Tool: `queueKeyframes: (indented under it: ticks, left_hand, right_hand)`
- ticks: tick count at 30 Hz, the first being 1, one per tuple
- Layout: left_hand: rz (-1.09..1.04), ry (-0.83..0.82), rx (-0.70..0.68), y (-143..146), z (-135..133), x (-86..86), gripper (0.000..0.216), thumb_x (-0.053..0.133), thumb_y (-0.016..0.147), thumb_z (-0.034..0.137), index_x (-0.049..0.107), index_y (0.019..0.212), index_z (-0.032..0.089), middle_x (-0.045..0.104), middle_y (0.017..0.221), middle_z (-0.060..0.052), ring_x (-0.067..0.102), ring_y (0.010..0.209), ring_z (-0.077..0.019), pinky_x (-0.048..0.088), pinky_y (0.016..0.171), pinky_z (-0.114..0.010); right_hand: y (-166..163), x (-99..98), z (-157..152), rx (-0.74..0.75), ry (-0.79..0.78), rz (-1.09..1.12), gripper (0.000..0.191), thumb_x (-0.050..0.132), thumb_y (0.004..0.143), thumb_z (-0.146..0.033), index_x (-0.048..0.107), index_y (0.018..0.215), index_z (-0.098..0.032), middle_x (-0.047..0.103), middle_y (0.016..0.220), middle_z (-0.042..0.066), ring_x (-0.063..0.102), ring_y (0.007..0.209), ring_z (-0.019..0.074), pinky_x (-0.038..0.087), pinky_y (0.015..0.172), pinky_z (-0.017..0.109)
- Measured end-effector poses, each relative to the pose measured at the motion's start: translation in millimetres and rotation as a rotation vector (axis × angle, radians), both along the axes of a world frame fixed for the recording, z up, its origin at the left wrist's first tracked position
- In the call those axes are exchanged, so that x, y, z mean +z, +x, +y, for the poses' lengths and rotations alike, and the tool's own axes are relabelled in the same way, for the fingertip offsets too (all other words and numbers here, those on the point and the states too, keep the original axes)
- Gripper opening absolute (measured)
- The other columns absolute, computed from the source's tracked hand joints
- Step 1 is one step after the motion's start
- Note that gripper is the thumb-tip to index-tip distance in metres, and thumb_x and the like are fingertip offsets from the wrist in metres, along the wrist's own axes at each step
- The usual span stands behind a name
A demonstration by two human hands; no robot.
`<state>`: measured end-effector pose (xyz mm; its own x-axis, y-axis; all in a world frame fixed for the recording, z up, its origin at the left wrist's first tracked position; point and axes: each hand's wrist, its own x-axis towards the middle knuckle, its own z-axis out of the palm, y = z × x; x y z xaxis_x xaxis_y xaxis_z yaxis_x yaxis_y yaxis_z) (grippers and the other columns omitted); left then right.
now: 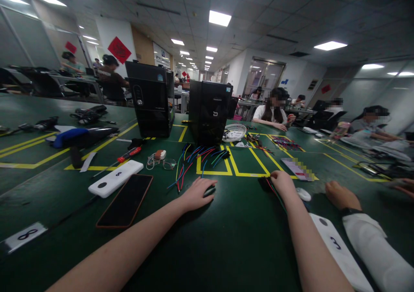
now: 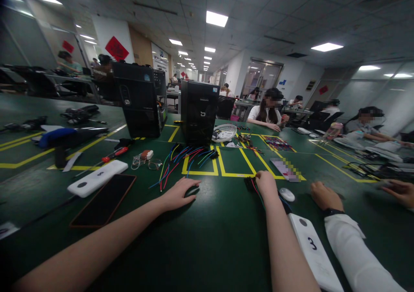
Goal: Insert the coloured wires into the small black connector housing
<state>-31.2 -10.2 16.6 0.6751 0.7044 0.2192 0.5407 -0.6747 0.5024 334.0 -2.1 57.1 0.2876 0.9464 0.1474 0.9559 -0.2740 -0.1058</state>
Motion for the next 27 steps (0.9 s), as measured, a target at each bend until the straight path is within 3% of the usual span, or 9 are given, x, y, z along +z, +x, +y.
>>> queueKeyframes:
  ticks: [12,23,27]
  left_hand:
    - [0.000,-0.015,0.000,-1,1,0.5,0.048,0.051,0.084,0.037,0.041,0.130,0.026,0.049,0.131,-0.006,0.041,0.123,-0.0251,0.018,0.110,-0.049]
    - [0.018,-0.017,0.005,0,1,0.0,0.049,0.053,0.083,0.036,0.041,0.130,0.026,0.049,0.130,-0.007,0.041,0.123,-0.0246,0.018,0.110,-0.048]
    - [0.010,-0.013,0.002,-1,1,-0.6,0.049,0.052,0.084,0.036,0.041,0.130,0.026,0.048,0.131,-0.007,0.040,0.123,-0.0246,0.018,0.110,-0.048]
  right_hand:
    - [-7,4.3,-2,0.028,0.053,-0.017,0.025,0.047,0.080,-0.016,0.069,0.090,-0.012,0.063,0.093,0.010,0.058,0.086,0.0178,0.038,0.070,0.023]
    - [-18,3.9,-1,0.049,-0.162,-0.142,0.033,0.040,0.085,-0.019,0.070,0.092,-0.010,0.061,0.094,0.014,0.059,0.085,0.0199,0.040,0.071,0.026]
    - [-35,6.3,-5,0.024,-0.186,-0.145,0.040,0.036,0.089,-0.029,0.070,0.092,-0.007,0.061,0.095,0.017,0.060,0.084,0.0212,0.042,0.073,0.028]
